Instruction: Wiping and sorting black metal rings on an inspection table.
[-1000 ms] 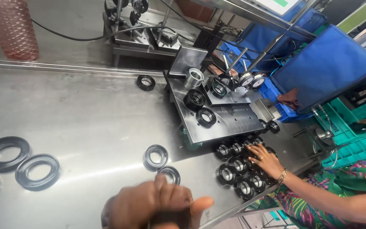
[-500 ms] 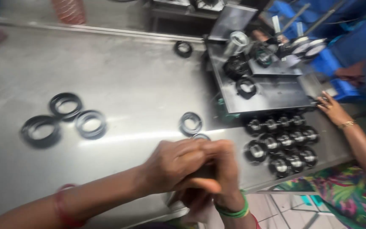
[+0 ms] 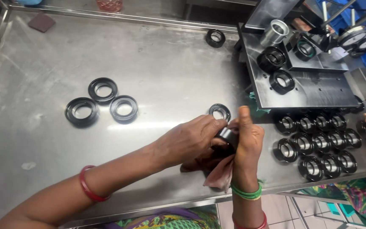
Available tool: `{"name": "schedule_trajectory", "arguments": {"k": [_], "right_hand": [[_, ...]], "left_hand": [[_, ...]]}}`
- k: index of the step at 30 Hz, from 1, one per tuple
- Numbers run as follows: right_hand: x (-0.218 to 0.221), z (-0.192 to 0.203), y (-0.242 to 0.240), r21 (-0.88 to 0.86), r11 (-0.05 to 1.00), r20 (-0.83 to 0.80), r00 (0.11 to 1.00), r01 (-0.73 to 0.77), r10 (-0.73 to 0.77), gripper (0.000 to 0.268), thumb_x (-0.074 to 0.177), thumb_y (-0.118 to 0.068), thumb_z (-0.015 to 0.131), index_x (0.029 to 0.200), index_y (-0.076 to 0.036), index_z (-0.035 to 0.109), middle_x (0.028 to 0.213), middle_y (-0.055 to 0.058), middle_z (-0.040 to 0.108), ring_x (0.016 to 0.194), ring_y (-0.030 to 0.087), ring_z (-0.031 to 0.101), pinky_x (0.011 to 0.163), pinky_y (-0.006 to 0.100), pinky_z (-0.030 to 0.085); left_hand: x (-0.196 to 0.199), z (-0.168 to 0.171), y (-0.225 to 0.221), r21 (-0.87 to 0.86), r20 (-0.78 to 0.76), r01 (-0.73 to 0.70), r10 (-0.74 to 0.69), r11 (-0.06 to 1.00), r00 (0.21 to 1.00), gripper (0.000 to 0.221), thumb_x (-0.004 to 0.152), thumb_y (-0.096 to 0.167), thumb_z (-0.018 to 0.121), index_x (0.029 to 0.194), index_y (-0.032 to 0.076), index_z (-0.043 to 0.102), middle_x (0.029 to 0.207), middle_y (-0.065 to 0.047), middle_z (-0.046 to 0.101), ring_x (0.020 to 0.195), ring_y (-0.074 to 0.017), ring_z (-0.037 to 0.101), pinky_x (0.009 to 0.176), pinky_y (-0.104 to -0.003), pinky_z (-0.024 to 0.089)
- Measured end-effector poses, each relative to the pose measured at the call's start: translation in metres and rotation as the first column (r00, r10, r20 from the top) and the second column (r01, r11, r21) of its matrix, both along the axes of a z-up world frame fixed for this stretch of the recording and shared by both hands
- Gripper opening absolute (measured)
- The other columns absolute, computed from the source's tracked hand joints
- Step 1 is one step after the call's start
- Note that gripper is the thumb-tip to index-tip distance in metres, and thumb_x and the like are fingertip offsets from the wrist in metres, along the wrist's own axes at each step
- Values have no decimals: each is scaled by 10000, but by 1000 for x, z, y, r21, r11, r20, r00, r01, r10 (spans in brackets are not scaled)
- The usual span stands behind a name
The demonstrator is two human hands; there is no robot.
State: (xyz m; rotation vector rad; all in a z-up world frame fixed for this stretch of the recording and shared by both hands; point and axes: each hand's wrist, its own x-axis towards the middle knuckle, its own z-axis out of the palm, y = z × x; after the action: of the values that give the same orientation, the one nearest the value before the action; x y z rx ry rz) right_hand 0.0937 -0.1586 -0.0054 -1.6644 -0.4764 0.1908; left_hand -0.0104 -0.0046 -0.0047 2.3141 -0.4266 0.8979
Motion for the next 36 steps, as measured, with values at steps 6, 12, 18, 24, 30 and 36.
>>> {"name": "schedule_trajectory", "arguments": {"k": [6,12,18,24,30,36], "right_hand": [[-14,-24,3,400,902,163,981,-164,106,572,1096,-559,575,847,-49,644,813,-43,596,720,25,553,637,152,436],[-33,-11,1,11,996,516,854,-85,67,394,836,-232,860,1085,-5,656,983,32,644,838,102,622,718,226,522],[-40,-15,-4,-56,998,642,765,-18,50,346,794,-161,891,1032,-25,679,972,34,630,847,113,630,686,230,520],[-51,-18,-1,-75,996,602,794,-53,88,382,782,-193,892,1058,-30,683,1010,48,646,901,127,663,709,233,565],[-53,-18,2,-87,996,569,820,-11,59,362,793,-186,885,1057,-19,703,994,42,654,886,115,657,707,230,543],[-50,-21,-1,121,991,265,964,-59,25,290,884,-109,821,1123,12,711,1011,23,645,907,85,623,785,212,512]], "left_hand": [[-3,9,-16,-315,53,-47,67,948,996,369,1034,220,626,1273,-40,518,1037,-133,665,911,-233,717,801,-310,622],[-9,8,-8,-674,-220,-208,76,709,973,343,1085,150,551,1412,48,535,982,-128,754,870,-201,771,737,-292,629],[-18,2,-2,-692,-140,-21,-105,721,985,391,1083,98,540,1458,38,448,1149,-137,720,1073,-189,729,900,-319,613],[-30,13,5,-727,-346,-143,-177,672,921,472,1023,55,514,1488,44,432,1123,-140,714,921,-224,727,811,-330,589],[-27,-7,5,-652,-144,-12,-108,758,984,527,1005,-21,514,1514,-6,377,1402,-208,584,1220,-302,666,1034,-377,553],[-23,-8,3,-563,-269,-209,62,800,961,398,977,109,695,1353,67,570,1107,-154,759,992,-248,781,820,-334,624]]}}
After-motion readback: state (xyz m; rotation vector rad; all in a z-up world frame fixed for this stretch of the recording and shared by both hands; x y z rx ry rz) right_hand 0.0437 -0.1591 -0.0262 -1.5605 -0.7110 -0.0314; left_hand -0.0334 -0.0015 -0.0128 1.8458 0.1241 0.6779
